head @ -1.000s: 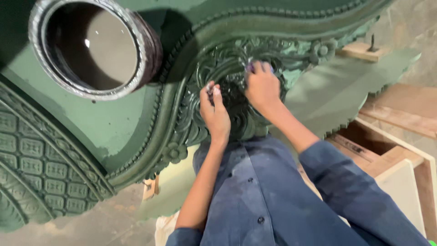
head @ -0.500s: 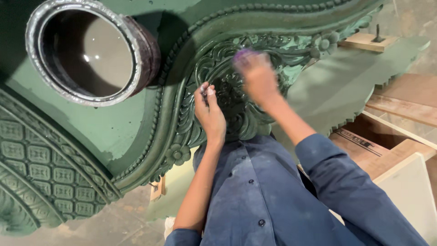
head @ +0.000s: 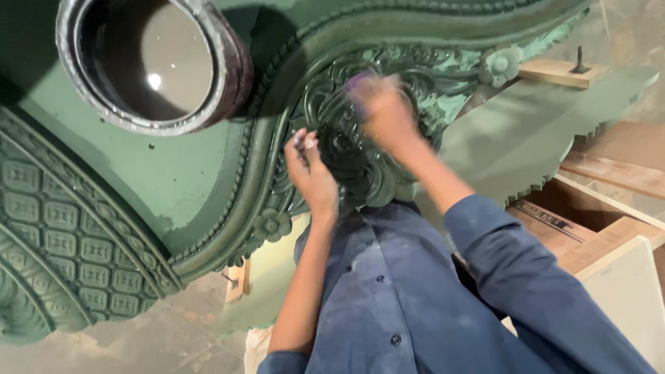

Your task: The person cleans the ornate carved details of a green wooden furniture piece using a purple cloth. They repeatedly dip the cloth into a small metal container of liquid and wipe the intricate floral and geometric patterns on the furniture's surface.

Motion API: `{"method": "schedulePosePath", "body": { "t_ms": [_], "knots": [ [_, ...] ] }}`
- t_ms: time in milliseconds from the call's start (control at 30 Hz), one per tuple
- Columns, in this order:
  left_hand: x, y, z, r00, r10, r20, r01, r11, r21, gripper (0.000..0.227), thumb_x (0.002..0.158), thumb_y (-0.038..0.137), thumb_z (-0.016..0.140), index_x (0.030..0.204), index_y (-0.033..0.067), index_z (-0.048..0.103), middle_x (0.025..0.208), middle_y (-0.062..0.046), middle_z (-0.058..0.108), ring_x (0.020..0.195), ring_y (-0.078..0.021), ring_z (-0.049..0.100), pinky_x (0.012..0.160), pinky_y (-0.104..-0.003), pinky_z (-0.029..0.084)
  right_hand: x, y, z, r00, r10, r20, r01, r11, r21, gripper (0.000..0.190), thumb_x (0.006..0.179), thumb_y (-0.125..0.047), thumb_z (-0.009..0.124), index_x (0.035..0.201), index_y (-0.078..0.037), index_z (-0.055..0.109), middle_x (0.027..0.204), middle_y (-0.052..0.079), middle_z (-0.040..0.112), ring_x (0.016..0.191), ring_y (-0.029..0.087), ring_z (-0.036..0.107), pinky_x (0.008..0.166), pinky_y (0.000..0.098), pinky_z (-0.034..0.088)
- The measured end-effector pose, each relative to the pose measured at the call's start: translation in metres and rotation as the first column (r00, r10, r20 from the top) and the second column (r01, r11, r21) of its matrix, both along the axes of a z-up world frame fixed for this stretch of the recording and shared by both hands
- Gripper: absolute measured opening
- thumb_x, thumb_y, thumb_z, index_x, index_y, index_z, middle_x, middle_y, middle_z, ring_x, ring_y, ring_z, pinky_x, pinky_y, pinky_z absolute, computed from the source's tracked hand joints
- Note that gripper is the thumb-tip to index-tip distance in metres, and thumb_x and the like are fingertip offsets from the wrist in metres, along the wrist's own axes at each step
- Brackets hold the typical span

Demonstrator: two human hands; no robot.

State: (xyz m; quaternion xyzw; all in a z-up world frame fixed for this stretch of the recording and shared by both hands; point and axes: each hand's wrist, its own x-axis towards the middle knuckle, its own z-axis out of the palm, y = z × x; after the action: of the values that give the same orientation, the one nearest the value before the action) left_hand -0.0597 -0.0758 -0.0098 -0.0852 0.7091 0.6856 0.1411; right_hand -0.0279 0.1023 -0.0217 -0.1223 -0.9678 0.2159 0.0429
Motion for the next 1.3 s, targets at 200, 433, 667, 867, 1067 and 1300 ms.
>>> {"method": "schedulePosePath", "body": {
  "t_ms": [200,433,667,867,1067,1300],
  "knots": [
    [0.008,0.011,-0.005,0.999,-0.034,0.012,0.035,0.999,-0.017,0.024,0.106,0.013,0.056,0.124,-0.0019,0.062,0.117,-0.011,0.07,0.108,-0.0158,0.066,0.097,-0.029,0.051,0.015,0.03,0.005,0.879,-0.472,0.07,0.459,0.876,0.145,0.061,0.06,0.003,0.078,0.12,-0.006,0.069,0.133,0.019,0.059,0.122,0.045,0.052,0.107,0.0496,0.043],
    [0.013,0.006,0.004,0.998,-0.056,-0.016,0.056,0.997,-0.056,0.024,0.106,0.013,0.056,0.125,-0.0014,0.061,0.118,-0.011,0.07,0.108,-0.0165,0.067,0.097,-0.03,0.051,-0.029,-0.023,-0.01,0.961,-0.181,-0.211,0.101,0.934,-0.342,0.053,0.073,0.005,0.068,0.125,-0.006,0.07,0.133,0.016,0.063,0.121,0.039,0.058,0.107,0.0442,0.05],
    [0.014,-0.007,0.004,0.999,-0.019,0.049,0.021,0.999,-0.045,0.026,0.107,0.014,0.053,0.128,-0.0003,0.06,0.118,-0.011,0.069,0.107,-0.0162,0.065,0.099,-0.031,0.05,0.003,0.057,-0.003,0.946,-0.307,-0.103,0.257,0.906,-0.337,0.036,0.08,0.0,0.068,0.114,-0.008,0.078,0.11,0.016,0.071,0.102,0.033,0.07,0.092,0.0381,0.055],
    [0.015,-0.007,-0.001,0.999,0.005,0.046,-0.003,1.0,-0.029,0.025,0.106,0.011,0.056,0.127,-0.0005,0.06,0.116,-0.011,0.071,0.105,-0.0147,0.065,0.099,-0.03,0.051,0.003,0.06,-0.014,0.971,-0.183,-0.152,0.108,0.908,-0.405,0.039,0.073,0.004,0.069,0.112,-0.002,0.075,0.108,0.016,0.07,0.1,0.032,0.07,0.091,0.0372,0.054],
    [0.018,-0.007,0.004,0.998,0.022,0.052,-0.023,1.0,0.016,0.024,0.106,0.011,0.055,0.127,-0.0003,0.06,0.119,-0.01,0.068,0.107,-0.014,0.065,0.098,-0.03,0.051,-0.004,0.061,-0.023,0.805,-0.592,-0.017,0.184,0.278,-0.943,0.03,0.085,0.006,0.07,0.114,-0.001,0.071,0.109,0.008,0.07,0.102,0.021,0.065,0.096,0.032,0.052],
    [0.018,-0.01,0.016,0.999,-0.013,0.038,0.018,0.992,-0.129,0.025,0.106,0.014,0.056,0.127,0.0007,0.061,0.116,-0.009,0.072,0.104,-0.0142,0.065,0.096,-0.029,0.05,-0.003,0.051,-0.032,0.73,-0.478,-0.488,0.268,0.857,-0.439,0.037,0.079,0.009,0.069,0.113,-0.003,0.06,0.114,0.015,0.061,0.113,0.03,0.06,0.104,0.0385,0.048]
  ]
}}
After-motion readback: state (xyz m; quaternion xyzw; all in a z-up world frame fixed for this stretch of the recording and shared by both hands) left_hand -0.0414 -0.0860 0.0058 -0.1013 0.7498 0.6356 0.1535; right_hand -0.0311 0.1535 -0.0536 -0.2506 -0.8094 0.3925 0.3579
